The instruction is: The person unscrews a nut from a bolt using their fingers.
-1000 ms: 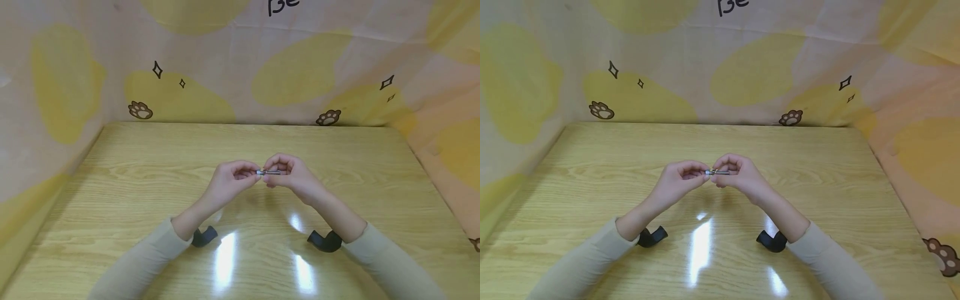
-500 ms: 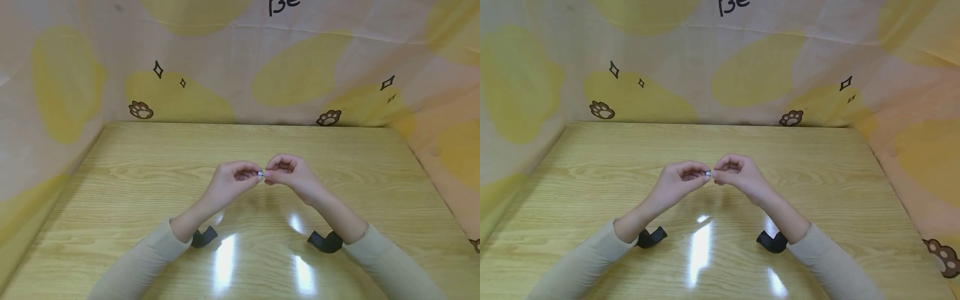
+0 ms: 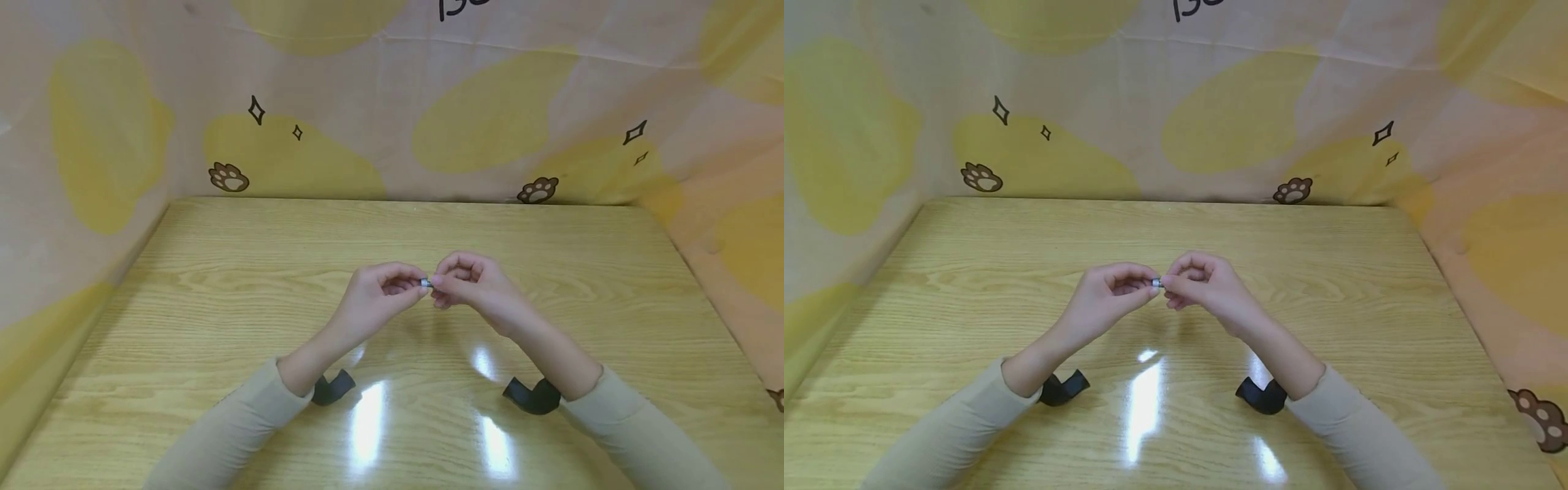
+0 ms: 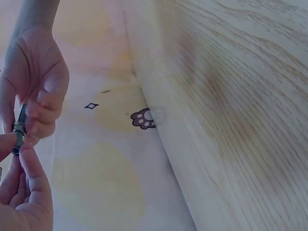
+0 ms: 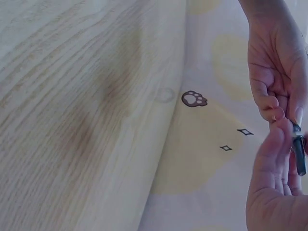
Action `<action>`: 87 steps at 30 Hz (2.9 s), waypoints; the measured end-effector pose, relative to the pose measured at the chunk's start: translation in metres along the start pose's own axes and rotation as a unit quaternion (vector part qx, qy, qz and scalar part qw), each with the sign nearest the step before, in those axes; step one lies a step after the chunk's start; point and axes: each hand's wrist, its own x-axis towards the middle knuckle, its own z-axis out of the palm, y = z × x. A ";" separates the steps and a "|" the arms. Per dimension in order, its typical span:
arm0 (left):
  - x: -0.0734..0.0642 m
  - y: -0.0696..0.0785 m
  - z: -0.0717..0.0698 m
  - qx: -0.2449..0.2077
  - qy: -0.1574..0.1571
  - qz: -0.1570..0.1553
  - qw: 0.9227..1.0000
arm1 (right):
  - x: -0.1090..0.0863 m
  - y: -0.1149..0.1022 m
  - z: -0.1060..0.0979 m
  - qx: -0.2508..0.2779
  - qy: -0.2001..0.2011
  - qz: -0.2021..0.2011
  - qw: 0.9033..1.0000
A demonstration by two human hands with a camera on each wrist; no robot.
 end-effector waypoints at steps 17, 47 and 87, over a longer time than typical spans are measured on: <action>0.001 0.003 0.000 -0.001 0.005 0.015 1.000 | 0.000 -0.006 0.002 -0.018 -0.001 0.003 1.000; 0.003 0.006 -0.001 -0.007 0.006 -0.004 1.000 | 0.002 -0.006 -0.002 -0.008 0.008 -0.010 1.000; 0.003 0.009 -0.004 -0.004 0.008 -0.012 1.000 | -0.002 -0.012 -0.002 0.009 0.005 -0.013 1.000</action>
